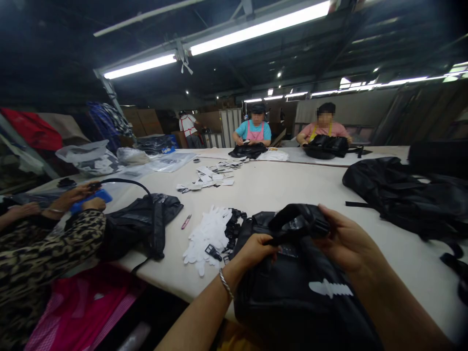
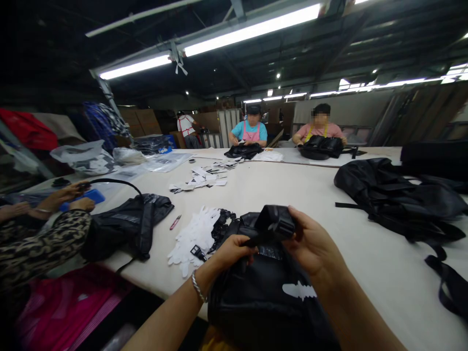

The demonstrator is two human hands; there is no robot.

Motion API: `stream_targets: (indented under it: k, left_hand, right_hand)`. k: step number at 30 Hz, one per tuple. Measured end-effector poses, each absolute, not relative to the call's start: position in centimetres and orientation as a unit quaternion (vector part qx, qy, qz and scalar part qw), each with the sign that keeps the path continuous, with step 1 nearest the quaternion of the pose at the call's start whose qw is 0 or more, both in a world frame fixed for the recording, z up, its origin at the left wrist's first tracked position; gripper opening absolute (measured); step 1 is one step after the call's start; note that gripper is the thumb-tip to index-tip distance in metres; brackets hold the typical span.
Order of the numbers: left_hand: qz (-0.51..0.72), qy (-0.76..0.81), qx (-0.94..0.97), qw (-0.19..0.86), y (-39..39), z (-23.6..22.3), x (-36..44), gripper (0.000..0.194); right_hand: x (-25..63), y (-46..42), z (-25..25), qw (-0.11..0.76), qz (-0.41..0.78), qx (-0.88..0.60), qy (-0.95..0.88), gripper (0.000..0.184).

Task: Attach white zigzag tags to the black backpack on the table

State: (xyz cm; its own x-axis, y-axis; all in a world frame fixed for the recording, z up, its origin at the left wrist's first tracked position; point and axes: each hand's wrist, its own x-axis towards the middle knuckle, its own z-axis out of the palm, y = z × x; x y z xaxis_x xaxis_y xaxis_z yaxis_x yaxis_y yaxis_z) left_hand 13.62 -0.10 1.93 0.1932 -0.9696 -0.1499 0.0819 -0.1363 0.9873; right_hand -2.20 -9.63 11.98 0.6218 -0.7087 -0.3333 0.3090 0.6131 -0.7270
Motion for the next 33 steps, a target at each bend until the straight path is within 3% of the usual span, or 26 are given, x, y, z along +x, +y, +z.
stream_targets:
  k: [4,7,10,17,26,29,31,33]
  left_hand:
    - [-0.500,-0.312,0.588,0.553,-0.8,0.7,14.2,0.018]
    - [-0.501,-0.277,0.609,0.549,-0.9,-0.5,14.6,0.027]
    - [-0.490,-0.281,0.633,0.529,-0.9,-1.6,14.8,0.033]
    - [-0.438,-0.402,0.677,0.434,-0.9,-1.8,15.3,0.032]
    - [-0.274,-0.511,0.737,0.347,1.5,0.6,15.2,0.029]
    - [-0.181,-0.510,0.763,0.355,4.2,2.0,14.5,0.038]
    - [-0.137,-0.474,0.774,0.397,6.2,2.7,13.5,0.030]
    - [-0.198,-0.423,0.767,0.439,8.0,2.9,12.3,0.023]
  right_hand:
    - [-2.6,-3.1,8.6,0.859,-0.203,-0.304,0.359,0.019]
    - [-3.2,-0.1,5.0,0.857,-0.206,-0.296,0.368,0.033]
    - [-3.8,1.1,3.1,0.839,-0.219,-0.319,0.383,0.033]
    - [-4.1,1.7,2.5,0.851,-0.071,-0.389,0.346,0.032]
    - [-4.3,1.9,0.8,0.845,-0.041,-0.398,0.354,0.034]
    - [-4.5,1.6,1.1,0.853,-0.052,-0.372,0.363,0.036]
    - [-4.6,1.4,1.5,0.857,-0.063,-0.352,0.372,0.036]
    - [-4.5,1.3,1.9,0.861,-0.067,-0.339,0.374,0.034]
